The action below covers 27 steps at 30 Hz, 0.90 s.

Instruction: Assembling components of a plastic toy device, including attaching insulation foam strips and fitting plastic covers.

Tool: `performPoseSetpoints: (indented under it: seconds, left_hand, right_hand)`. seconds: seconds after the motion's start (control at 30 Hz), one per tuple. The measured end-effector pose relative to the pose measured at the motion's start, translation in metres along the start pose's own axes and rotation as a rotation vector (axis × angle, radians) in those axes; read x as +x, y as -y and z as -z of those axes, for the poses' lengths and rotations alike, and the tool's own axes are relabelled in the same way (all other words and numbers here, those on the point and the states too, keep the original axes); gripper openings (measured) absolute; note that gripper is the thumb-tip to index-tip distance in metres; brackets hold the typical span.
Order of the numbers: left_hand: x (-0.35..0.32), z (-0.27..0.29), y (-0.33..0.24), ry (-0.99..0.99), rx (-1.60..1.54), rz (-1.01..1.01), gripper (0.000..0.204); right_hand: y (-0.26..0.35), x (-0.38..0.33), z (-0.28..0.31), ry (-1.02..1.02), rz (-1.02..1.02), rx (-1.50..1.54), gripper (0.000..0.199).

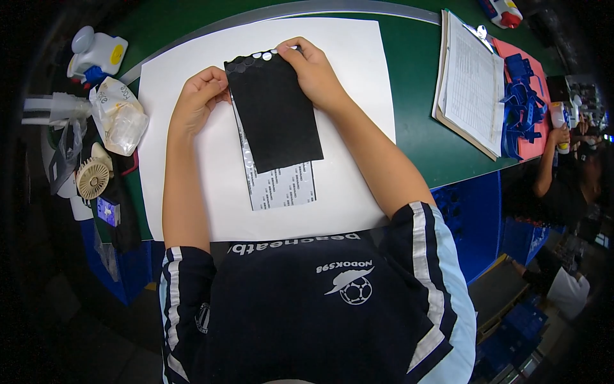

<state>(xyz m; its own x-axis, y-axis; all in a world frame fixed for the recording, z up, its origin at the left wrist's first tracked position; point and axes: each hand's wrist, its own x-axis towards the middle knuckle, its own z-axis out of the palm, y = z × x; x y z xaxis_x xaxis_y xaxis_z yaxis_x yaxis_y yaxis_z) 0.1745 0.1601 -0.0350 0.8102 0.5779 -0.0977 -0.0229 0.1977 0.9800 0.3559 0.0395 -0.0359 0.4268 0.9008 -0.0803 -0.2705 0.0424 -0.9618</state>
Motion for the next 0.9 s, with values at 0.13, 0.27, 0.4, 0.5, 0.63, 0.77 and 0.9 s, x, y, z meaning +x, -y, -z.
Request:
performPoseSetpoints:
  seconds: [0.13,0.27,0.4,0.5,0.63,0.77,0.9]
  left_hand:
    - [-0.0008,-0.0006,-0.0008,0.001,0.026,0.000,0.007]
    - [-0.0016,-0.0001,-0.0008,0.005,0.033,0.004,0.007]
    - [0.0002,0.0014,0.0006,0.012,0.021,0.001,0.009]
    - [0.0002,0.0007,-0.0004,0.011,0.018,0.003,0.010]
    - [0.0001,0.0002,0.0003,0.010,0.016,0.004,0.010]
    - [-0.0020,0.0004,0.0007,0.012,0.020,0.009,0.011]
    - [-0.0021,-0.0007,-0.0002,0.019,0.010,0.007,0.011]
  right_hand:
    - [-0.0009,-0.0003,0.0008,0.005,0.011,-0.017,0.017]
    - [0.0000,-0.0016,0.0003,0.000,0.007,-0.034,0.017]
    - [0.0015,-0.0015,0.0002,-0.015,0.002,-0.022,0.018]
    - [0.0024,-0.0013,0.0003,-0.016,0.001,-0.007,0.018]
    - [0.0017,-0.0010,0.0013,-0.016,0.005,0.002,0.018]
    - [0.0018,-0.0032,-0.0010,-0.025,0.001,-0.020,0.018]
    - [0.0023,-0.0040,-0.0009,-0.026,-0.008,-0.014,0.017]
